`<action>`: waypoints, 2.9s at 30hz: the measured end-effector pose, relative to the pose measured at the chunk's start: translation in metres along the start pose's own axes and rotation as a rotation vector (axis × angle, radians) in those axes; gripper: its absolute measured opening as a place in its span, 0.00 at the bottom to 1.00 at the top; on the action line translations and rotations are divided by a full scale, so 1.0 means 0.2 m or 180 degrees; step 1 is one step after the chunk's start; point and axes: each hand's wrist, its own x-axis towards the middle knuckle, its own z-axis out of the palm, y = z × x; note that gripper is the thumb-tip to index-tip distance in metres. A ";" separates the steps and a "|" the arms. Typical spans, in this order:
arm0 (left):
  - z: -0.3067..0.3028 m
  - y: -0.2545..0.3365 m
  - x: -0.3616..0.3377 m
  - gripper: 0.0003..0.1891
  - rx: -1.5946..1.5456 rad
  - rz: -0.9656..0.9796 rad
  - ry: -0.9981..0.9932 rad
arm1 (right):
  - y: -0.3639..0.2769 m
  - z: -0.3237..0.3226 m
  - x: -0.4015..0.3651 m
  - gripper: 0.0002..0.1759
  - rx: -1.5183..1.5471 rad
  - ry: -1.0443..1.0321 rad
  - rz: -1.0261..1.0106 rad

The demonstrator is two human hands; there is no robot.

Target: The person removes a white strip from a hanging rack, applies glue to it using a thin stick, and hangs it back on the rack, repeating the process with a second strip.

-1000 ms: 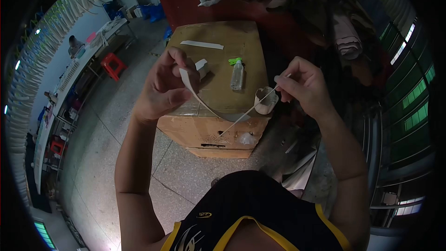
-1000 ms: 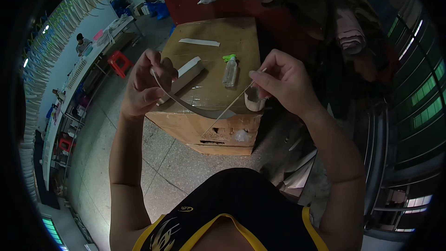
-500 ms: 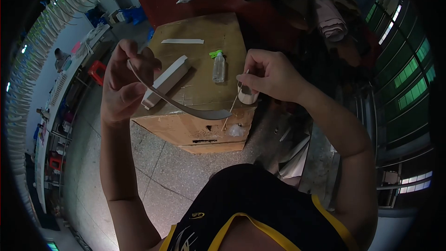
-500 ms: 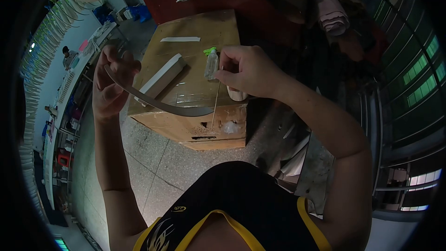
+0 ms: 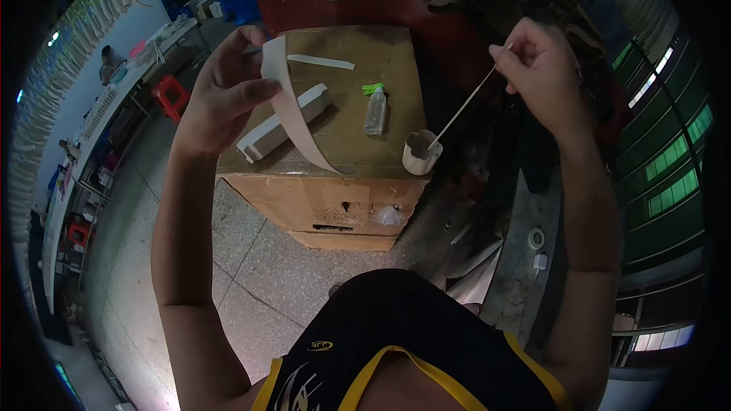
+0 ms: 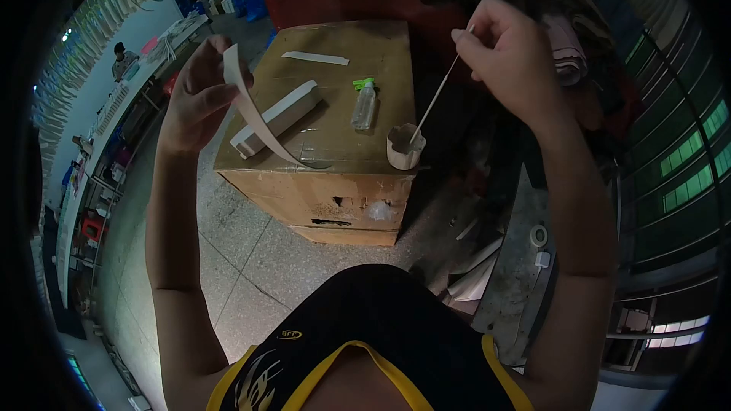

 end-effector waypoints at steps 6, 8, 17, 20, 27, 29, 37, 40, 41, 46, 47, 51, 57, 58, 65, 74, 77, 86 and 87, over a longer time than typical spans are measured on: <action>-0.04 -0.04 0.03 0.21 -0.0109 0.0114 -0.0200 | 0.17 0.30 -0.12 0.11 -0.0476 -0.0418 0.0043; -0.05 -0.03 0.03 0.22 -0.0098 0.0095 -0.0159 | 0.21 0.38 -0.17 0.11 -0.0439 -0.0736 0.0191; -0.03 0.05 0.10 0.22 -0.0121 0.0175 -0.0045 | 0.01 0.11 -0.12 0.12 -0.0309 -0.0448 0.0363; -0.03 0.08 0.16 0.22 -0.0097 0.0279 -0.0071 | -0.06 0.01 -0.09 0.12 -0.0190 -0.0082 0.0009; 0.05 0.16 0.31 0.23 -0.0113 0.0513 -0.0233 | -0.14 -0.15 -0.15 0.09 -0.0078 0.0125 -0.0034; 0.08 0.19 0.35 0.23 -0.0060 0.0550 -0.0266 | -0.15 -0.19 -0.16 0.10 -0.0072 0.0119 0.0048; 0.16 0.23 0.47 0.22 0.0106 0.0652 -0.0481 | -0.09 -0.34 -0.23 0.10 -0.0074 0.0329 0.0098; 0.18 0.22 0.48 0.23 0.0035 0.0733 -0.0483 | -0.10 -0.40 -0.26 0.10 -0.0110 0.0384 0.0235; 0.19 0.23 0.48 0.22 -0.0011 0.0752 -0.0476 | -0.11 -0.40 -0.25 0.10 -0.0163 0.0414 0.0342; 0.08 0.17 0.44 0.21 -0.0126 0.0779 -0.0461 | -0.17 -0.44 -0.19 0.06 -0.0192 0.0497 0.0237; 0.06 0.18 0.41 0.21 -0.0090 0.0756 -0.0394 | -0.23 -0.43 -0.16 0.05 0.0070 0.0488 0.0150; -0.06 0.21 0.31 0.21 -0.0013 0.0757 -0.0206 | -0.44 -0.33 -0.03 0.04 0.0672 0.0236 0.0011; -0.33 0.36 0.15 0.22 -0.0063 0.0959 -0.0038 | -0.92 -0.04 0.26 0.08 -0.0281 -0.0461 -0.0758; -0.40 0.40 0.13 0.23 -0.0044 0.1042 -0.0028 | -0.99 0.03 0.33 0.08 -0.0270 -0.0476 -0.0812; -0.79 0.79 0.06 0.23 0.0309 0.1396 0.0229 | -1.46 0.49 0.88 0.16 -0.0637 -0.0348 -0.2050; -1.04 1.12 0.12 0.21 0.0777 0.1605 0.0068 | -1.89 0.87 1.29 0.16 -0.0930 -0.0254 -0.2256; -1.06 1.17 0.13 0.22 0.0731 0.1550 -0.0007 | -1.92 0.90 1.36 0.16 -0.1034 -0.0213 -0.2292; -1.08 1.23 0.20 0.25 0.0840 0.1668 -0.0068 | -1.89 0.86 1.45 0.17 -0.1325 -0.0048 -0.2382; -1.08 1.24 0.21 0.25 0.0834 0.1670 -0.0081 | -1.88 0.86 1.45 0.17 -0.1357 -0.0027 -0.2388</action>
